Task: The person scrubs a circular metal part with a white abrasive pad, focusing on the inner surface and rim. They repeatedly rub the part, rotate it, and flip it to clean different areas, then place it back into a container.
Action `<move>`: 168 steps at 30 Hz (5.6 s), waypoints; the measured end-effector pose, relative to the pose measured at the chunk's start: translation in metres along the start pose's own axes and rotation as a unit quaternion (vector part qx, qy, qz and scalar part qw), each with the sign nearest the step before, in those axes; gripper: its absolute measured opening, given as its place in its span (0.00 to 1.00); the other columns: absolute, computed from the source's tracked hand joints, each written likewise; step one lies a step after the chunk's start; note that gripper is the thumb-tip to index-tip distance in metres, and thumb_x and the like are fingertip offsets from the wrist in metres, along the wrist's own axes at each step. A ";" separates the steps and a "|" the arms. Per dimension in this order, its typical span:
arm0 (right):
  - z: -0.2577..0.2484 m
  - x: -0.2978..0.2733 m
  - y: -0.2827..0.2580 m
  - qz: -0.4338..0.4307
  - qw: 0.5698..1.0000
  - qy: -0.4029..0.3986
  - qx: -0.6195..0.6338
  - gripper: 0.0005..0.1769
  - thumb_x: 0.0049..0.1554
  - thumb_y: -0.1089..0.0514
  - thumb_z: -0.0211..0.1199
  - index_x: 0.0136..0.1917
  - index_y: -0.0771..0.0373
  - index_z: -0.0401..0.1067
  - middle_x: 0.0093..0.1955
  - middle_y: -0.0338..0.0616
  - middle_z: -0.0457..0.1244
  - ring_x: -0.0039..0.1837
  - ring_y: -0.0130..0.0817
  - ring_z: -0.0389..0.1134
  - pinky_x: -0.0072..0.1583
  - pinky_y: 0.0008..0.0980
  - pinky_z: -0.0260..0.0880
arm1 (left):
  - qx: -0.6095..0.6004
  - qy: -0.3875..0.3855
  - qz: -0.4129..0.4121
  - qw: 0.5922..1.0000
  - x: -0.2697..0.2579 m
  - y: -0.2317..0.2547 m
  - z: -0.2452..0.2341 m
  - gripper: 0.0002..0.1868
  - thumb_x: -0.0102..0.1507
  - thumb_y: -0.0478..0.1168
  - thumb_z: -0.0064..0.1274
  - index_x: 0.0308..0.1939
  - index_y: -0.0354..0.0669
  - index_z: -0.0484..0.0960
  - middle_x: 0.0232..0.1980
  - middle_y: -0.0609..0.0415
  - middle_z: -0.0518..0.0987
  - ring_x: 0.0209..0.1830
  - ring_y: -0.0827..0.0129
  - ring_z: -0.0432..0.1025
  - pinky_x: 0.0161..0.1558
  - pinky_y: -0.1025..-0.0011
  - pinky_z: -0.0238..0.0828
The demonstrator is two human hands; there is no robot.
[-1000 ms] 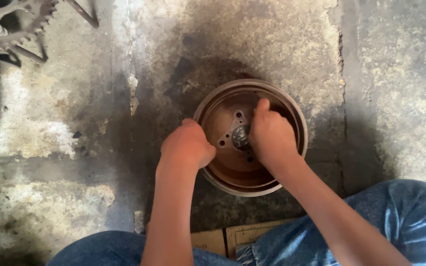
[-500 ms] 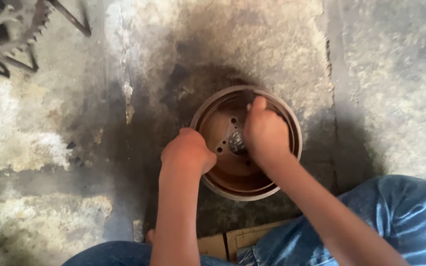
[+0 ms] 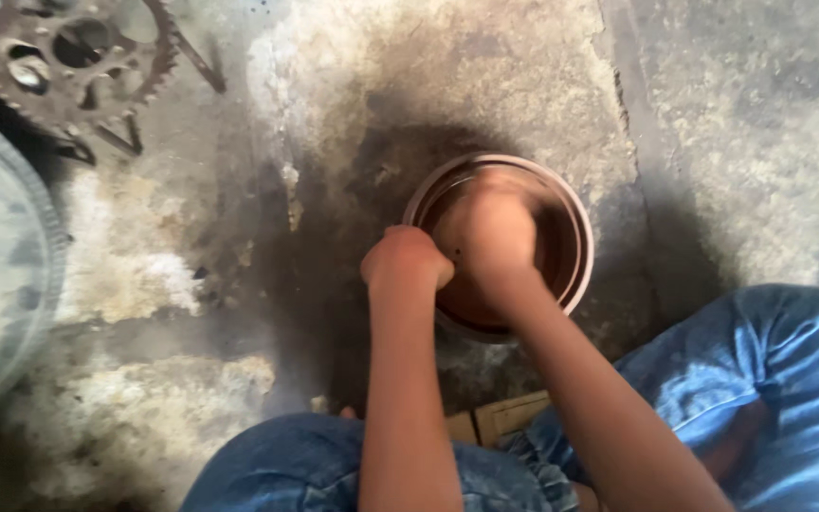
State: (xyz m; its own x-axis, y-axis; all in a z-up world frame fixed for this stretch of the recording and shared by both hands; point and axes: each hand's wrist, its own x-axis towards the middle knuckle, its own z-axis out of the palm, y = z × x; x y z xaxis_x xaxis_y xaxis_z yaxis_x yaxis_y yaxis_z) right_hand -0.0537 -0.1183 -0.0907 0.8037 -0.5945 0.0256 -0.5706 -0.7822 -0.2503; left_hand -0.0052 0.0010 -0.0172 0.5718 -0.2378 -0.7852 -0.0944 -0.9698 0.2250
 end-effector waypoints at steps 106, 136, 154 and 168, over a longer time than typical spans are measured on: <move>-0.057 -0.027 0.118 -0.124 0.985 0.104 0.063 0.09 0.61 0.59 0.57 0.49 0.68 0.67 0.38 0.67 0.66 0.41 0.66 0.69 0.44 0.58 0.70 | 0.013 0.001 0.111 0.994 -0.025 0.013 0.006 0.16 0.68 0.36 0.39 0.47 0.28 0.81 0.44 0.33 0.81 0.32 0.50 0.71 0.40 0.48 0.67; 0.009 -0.023 0.091 -0.119 0.978 0.052 0.160 0.14 0.47 0.58 0.62 0.46 0.66 0.75 0.41 0.66 0.69 0.41 0.58 0.72 0.44 0.54 0.71 | 0.021 0.008 0.161 0.987 -0.009 0.010 0.022 0.17 0.62 0.37 0.43 0.50 0.32 0.81 0.52 0.33 0.80 0.48 0.43 0.76 0.50 0.49 0.72; 0.013 -0.024 0.112 0.020 0.953 0.179 0.243 0.09 0.64 0.59 0.55 0.52 0.67 0.68 0.44 0.69 0.67 0.48 0.67 0.70 0.47 0.57 0.71 | 0.027 -0.023 0.142 0.989 -0.011 0.010 0.021 0.13 0.64 0.34 0.39 0.45 0.31 0.79 0.39 0.38 0.77 0.32 0.51 0.71 0.41 0.49 0.68; 0.091 -0.025 0.103 -0.180 0.978 0.093 -0.046 0.14 0.64 0.56 0.51 0.48 0.71 0.70 0.45 0.68 0.66 0.42 0.60 0.71 0.43 0.52 0.70 | 0.025 -0.033 0.149 0.988 -0.004 0.007 0.025 0.17 0.66 0.35 0.39 0.45 0.28 0.82 0.34 0.38 0.76 0.26 0.55 0.65 0.36 0.51 0.63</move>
State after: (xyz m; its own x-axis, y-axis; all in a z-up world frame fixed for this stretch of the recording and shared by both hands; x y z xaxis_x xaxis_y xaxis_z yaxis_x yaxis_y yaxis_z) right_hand -0.1172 -0.1675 -0.2056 0.9159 -0.2938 0.2735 -0.2755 -0.9557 -0.1041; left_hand -0.0289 -0.0061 -0.0271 0.4588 -0.5142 -0.7247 -0.2908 -0.8575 0.4244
